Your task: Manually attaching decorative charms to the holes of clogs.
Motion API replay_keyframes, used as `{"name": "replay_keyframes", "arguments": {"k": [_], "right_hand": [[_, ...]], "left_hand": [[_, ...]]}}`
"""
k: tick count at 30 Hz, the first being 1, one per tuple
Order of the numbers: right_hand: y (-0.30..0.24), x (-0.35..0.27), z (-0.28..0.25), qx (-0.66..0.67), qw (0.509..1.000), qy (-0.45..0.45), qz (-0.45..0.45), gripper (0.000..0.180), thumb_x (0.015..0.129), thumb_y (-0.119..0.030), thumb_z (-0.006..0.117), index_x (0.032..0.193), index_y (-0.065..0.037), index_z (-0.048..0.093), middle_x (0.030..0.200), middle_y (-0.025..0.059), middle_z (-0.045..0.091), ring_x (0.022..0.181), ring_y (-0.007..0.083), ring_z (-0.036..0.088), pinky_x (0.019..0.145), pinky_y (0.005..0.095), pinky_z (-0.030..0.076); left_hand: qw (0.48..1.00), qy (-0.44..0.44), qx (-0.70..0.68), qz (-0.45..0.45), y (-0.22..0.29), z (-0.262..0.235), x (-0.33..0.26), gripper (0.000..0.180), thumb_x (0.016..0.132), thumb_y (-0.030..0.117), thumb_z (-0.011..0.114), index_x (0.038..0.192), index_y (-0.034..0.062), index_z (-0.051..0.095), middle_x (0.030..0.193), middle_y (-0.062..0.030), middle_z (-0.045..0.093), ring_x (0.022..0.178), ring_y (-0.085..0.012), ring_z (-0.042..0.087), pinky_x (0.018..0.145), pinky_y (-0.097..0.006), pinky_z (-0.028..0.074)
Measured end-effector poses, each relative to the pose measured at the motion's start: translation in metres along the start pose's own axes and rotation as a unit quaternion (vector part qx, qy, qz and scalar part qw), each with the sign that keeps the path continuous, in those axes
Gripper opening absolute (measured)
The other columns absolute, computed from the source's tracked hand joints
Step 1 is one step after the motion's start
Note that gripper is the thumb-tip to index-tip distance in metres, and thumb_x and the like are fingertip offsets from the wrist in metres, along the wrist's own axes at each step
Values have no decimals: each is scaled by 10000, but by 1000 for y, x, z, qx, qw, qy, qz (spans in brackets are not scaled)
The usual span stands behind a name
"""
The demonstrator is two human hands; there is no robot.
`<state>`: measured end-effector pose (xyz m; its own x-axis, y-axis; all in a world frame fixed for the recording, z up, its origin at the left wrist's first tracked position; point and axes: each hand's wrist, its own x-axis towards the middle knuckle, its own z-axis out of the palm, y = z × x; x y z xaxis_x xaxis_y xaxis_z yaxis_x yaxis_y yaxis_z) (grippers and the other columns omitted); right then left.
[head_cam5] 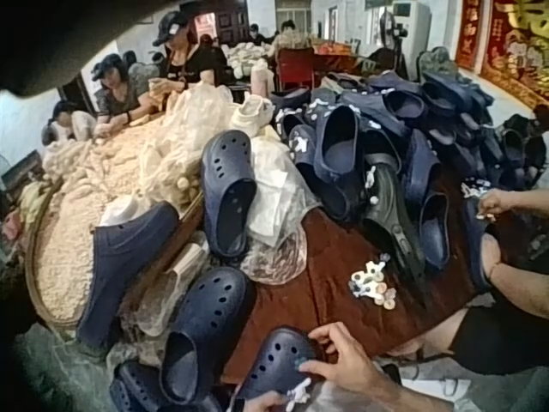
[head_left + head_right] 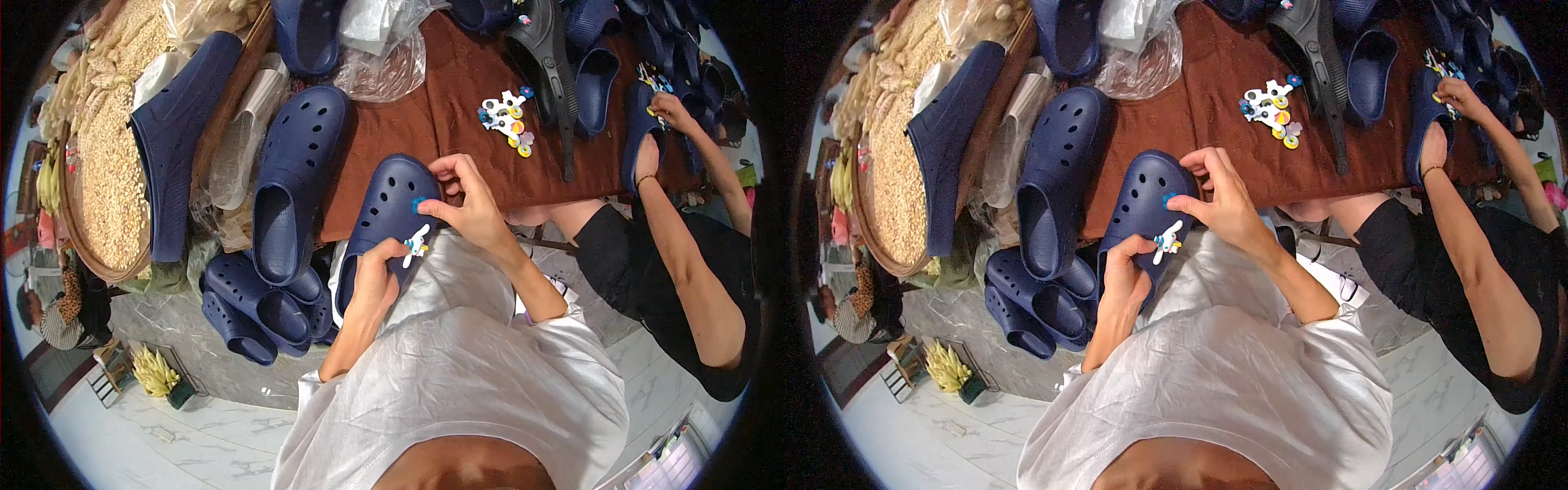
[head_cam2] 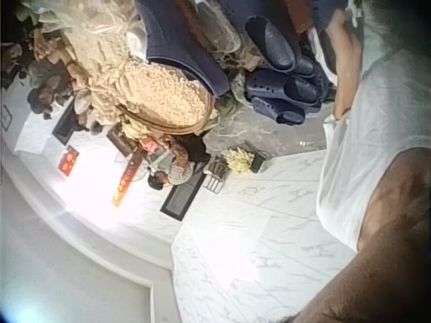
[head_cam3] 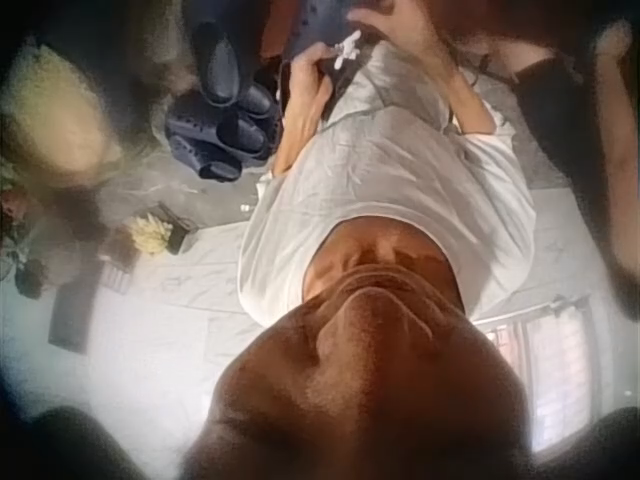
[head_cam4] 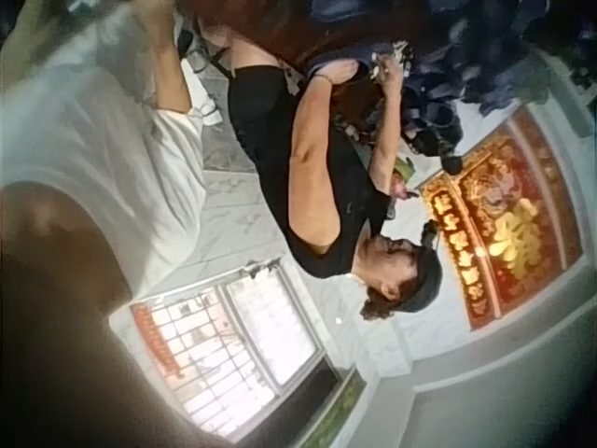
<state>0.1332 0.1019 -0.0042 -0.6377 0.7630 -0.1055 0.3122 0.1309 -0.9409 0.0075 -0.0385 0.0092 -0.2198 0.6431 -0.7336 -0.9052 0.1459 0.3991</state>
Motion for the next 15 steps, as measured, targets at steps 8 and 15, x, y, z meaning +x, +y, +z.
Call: {"name": "replay_keyframes", "arguments": {"k": [8,15], "right_hand": [[21,8,-1,91,991,-89,44,590,837,-126,792,1341,-28,502,1219,72,551,1104,154,539,934,284,450],[28,5,0,118,988,-91,28,584,858,-137,767,1367,-32,501,1253,86,516,1144,177,531,943,305,454]], "left_hand": [[996,-19,61,57,-11,-8,7,476,642,-132,520,1105,-68,614,1028,-126,679,908,-240,661,844,-351,532],[998,-44,46,-2,-5,-16,12,469,661,-141,526,1119,-72,603,1043,-136,676,909,-253,670,865,-366,539]]}}
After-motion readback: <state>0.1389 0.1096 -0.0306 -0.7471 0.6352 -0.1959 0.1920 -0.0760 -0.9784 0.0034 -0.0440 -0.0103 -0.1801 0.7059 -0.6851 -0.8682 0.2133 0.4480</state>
